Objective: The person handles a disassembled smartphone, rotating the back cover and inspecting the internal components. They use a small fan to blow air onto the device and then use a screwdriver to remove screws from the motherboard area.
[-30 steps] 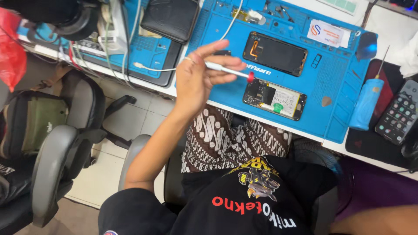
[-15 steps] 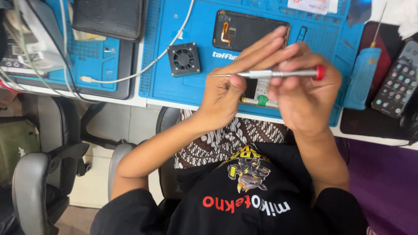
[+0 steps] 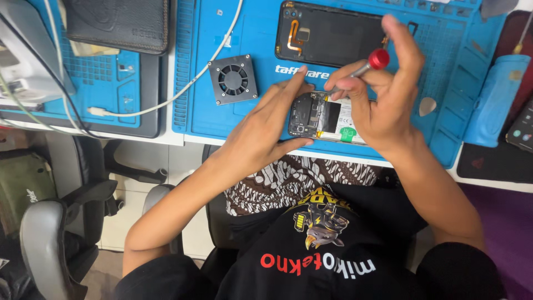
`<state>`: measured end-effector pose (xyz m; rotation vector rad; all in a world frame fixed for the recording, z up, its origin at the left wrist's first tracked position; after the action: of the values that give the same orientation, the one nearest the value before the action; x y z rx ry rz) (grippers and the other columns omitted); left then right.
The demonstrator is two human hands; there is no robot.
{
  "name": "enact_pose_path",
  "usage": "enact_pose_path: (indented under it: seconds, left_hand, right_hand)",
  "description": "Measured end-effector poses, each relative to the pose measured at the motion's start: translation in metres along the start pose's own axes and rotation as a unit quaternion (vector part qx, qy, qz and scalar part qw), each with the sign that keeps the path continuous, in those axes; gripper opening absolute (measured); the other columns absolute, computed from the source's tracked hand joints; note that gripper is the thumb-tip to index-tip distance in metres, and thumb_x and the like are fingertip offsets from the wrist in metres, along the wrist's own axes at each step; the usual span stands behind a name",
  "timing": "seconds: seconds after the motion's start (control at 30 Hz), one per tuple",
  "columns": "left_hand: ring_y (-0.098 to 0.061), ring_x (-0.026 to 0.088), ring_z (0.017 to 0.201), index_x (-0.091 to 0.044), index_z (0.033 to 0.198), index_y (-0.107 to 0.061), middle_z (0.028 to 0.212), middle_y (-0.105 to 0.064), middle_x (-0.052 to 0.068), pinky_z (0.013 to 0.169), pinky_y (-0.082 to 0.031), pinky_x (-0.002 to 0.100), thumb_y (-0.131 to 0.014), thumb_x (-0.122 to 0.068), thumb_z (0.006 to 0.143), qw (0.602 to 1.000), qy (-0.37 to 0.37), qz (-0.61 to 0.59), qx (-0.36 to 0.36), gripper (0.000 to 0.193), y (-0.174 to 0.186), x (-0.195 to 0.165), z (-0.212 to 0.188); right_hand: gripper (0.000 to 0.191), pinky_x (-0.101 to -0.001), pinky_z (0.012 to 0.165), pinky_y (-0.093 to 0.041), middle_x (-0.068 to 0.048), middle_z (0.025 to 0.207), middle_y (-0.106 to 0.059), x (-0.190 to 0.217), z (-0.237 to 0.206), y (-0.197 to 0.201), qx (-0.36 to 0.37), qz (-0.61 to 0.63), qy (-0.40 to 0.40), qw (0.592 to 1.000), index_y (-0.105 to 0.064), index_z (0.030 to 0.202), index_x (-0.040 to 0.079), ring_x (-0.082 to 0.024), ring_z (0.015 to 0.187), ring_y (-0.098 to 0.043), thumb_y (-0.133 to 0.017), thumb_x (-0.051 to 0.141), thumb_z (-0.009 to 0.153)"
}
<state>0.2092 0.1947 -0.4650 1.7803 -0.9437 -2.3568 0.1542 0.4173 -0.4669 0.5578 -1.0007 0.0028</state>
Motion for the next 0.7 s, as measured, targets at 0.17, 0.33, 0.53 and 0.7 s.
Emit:
enact_pose_path:
  seconds: [0.17,0.33,0.53,0.7]
  left_hand:
    - [-0.052,0.034,0.137,0.002,0.161,-0.020,0.146,-0.056,0.017,0.115,-0.048,0.041,-0.087,-0.019,0.085,1.000,-0.004,-0.001,0.001,0.103,0.003,0.011,0.003]
    - [-0.052,0.034,0.135,0.003,0.158,-0.027,0.141,-0.057,0.017,0.111,-0.050,0.041,-0.085,-0.021,0.085,1.000,-0.001,0.010,0.004,0.097,0.007,0.012,0.006]
    - [-0.051,0.035,0.135,0.003,0.157,-0.029,0.141,-0.056,0.017,0.110,-0.051,0.041,-0.085,-0.022,0.086,1.000,-0.012,0.022,0.004,0.093,0.008,0.015,0.007]
    - [-0.051,0.035,0.135,0.003,0.156,-0.032,0.139,-0.056,0.019,0.109,-0.051,0.041,-0.085,-0.021,0.086,1.000,-0.010,0.020,0.006,0.091,0.008,0.013,0.006]
  right_hand:
    - [0.040,-0.0243,0.070,-0.060,-0.020,0.095,-0.073,-0.022,-0.006,-0.003,0.007,-0.061,0.032,0.998,-0.030,0.150,0.005,-0.020,0.079,-0.076,-0.056,0.005,0.119]
    - [0.037,-0.0253,0.072,-0.062,-0.020,0.098,-0.069,-0.028,-0.006,-0.005,0.008,-0.042,0.032,0.999,-0.029,0.147,0.003,-0.021,0.081,-0.075,-0.054,0.004,0.119]
    - [0.040,-0.0258,0.071,-0.063,-0.019,0.094,-0.071,-0.032,-0.004,-0.008,0.012,-0.051,0.036,0.998,-0.031,0.148,0.004,-0.021,0.082,-0.076,-0.056,0.003,0.117]
    - [0.038,-0.0272,0.072,-0.062,-0.019,0.095,-0.069,-0.033,-0.008,-0.009,0.007,-0.040,0.054,0.998,-0.031,0.147,0.003,-0.022,0.083,-0.075,-0.056,0.002,0.119]
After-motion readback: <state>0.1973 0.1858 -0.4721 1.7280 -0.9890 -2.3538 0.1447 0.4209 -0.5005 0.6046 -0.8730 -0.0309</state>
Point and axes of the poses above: each hand's wrist, its own z-axis towards the middle knuckle, its own y-axis out of the back of the hand, x = y × z, the point moved 1 cm from there along z, towards the middle knuckle
